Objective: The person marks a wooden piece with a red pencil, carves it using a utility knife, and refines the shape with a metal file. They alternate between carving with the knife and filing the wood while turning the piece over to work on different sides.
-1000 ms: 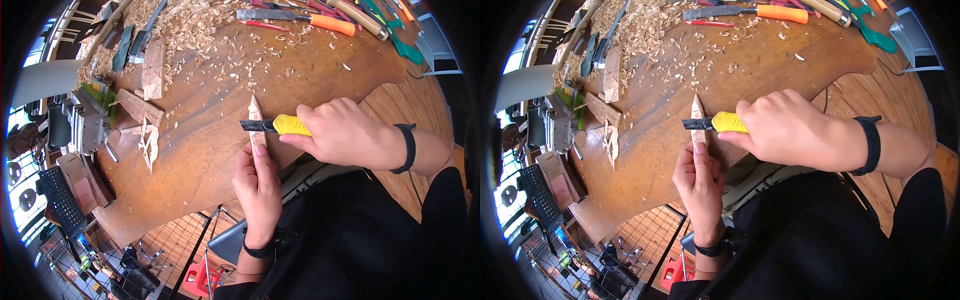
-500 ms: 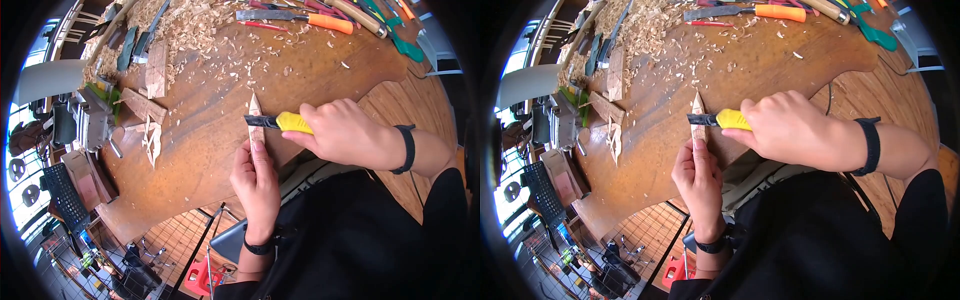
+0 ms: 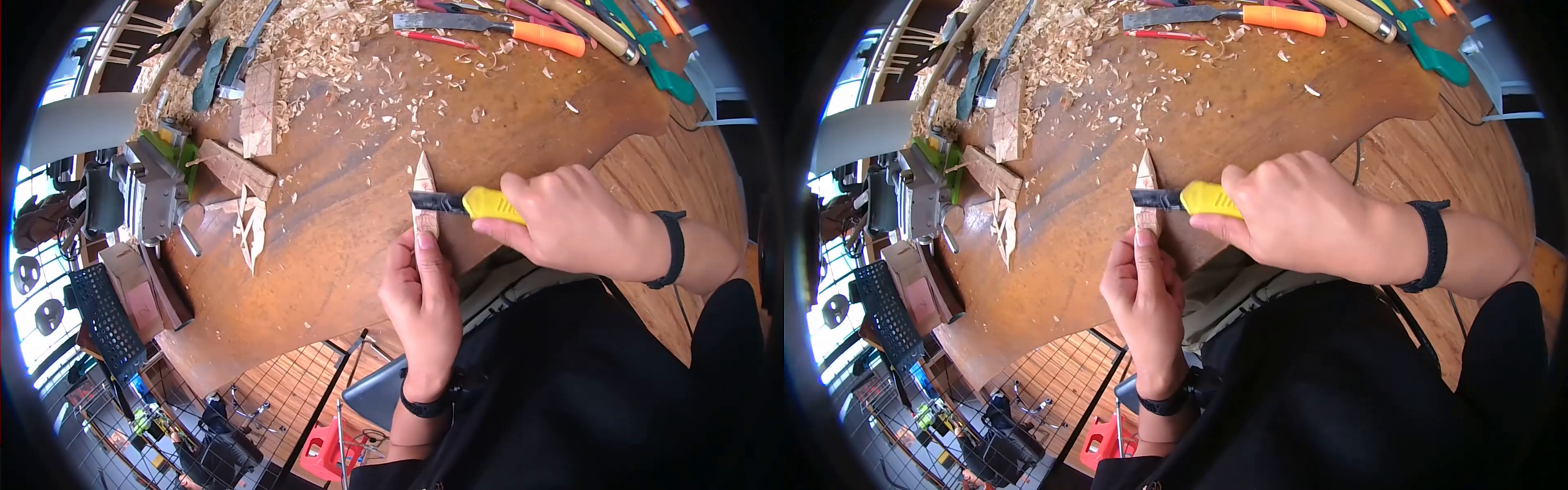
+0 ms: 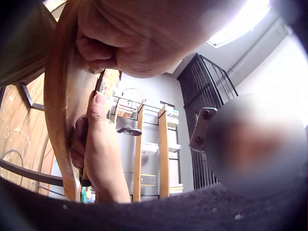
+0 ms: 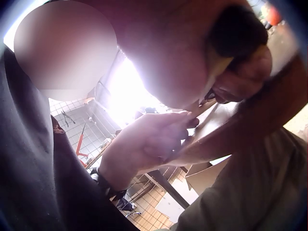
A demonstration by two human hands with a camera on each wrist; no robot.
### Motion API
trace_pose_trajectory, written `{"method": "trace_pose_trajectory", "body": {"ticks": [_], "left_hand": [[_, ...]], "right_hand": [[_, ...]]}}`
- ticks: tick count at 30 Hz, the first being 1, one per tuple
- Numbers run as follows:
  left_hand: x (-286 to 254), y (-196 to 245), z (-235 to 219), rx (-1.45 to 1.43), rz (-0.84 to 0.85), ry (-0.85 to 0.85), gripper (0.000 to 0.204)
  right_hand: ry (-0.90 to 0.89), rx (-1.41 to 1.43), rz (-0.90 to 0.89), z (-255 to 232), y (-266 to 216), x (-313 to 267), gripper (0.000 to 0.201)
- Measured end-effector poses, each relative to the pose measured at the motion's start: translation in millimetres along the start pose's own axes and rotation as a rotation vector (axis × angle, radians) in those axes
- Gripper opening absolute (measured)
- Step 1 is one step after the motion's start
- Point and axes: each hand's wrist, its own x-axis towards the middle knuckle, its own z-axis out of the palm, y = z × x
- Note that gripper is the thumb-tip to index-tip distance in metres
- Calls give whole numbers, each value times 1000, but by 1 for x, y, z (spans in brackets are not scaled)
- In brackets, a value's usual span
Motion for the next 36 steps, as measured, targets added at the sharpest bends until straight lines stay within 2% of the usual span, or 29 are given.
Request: {"method": "trace_pose_trajectory", "body": {"ticks": [1, 3, 4, 10, 12, 14, 18, 20, 25, 31, 36], "left_hand": [[0, -1, 1, 48, 10, 2, 25], [-1, 0, 1, 98, 20, -5, 27], [-2, 3, 2, 84, 0, 0, 27], [1, 10, 2, -4, -54, 25, 29], [1, 11, 2, -6, -62, 28, 29], [1, 13, 1, -16, -81, 14, 29], [4, 11, -7, -73, -99, -33, 29], [6, 11, -13, -72, -131, -119, 31], [7, 14, -10, -76, -123, -84, 32], [7, 8, -12, -150, -62, -44, 31], [5, 10, -12, -210, -112, -17, 32]], "right_hand": [[0, 0, 3, 2, 1, 5, 49], [165, -25, 58, 6, 5, 17, 50], [168, -27, 61, 6, 5, 17, 50], [43, 0, 50, -3, -1, 6, 54], [-96, 87, -6, -5, -7, -3, 55], [-77, 148, -26, -1, -8, -6, 55], [-85, 70, 29, -5, -12, -2, 54], [-87, 64, 42, -5, -15, 2, 53], [41, 137, -6, 7, -20, 14, 50], [92, 182, -90, 12, -15, 17, 51], [-54, 76, -11, -4, -13, 5, 50]]}}
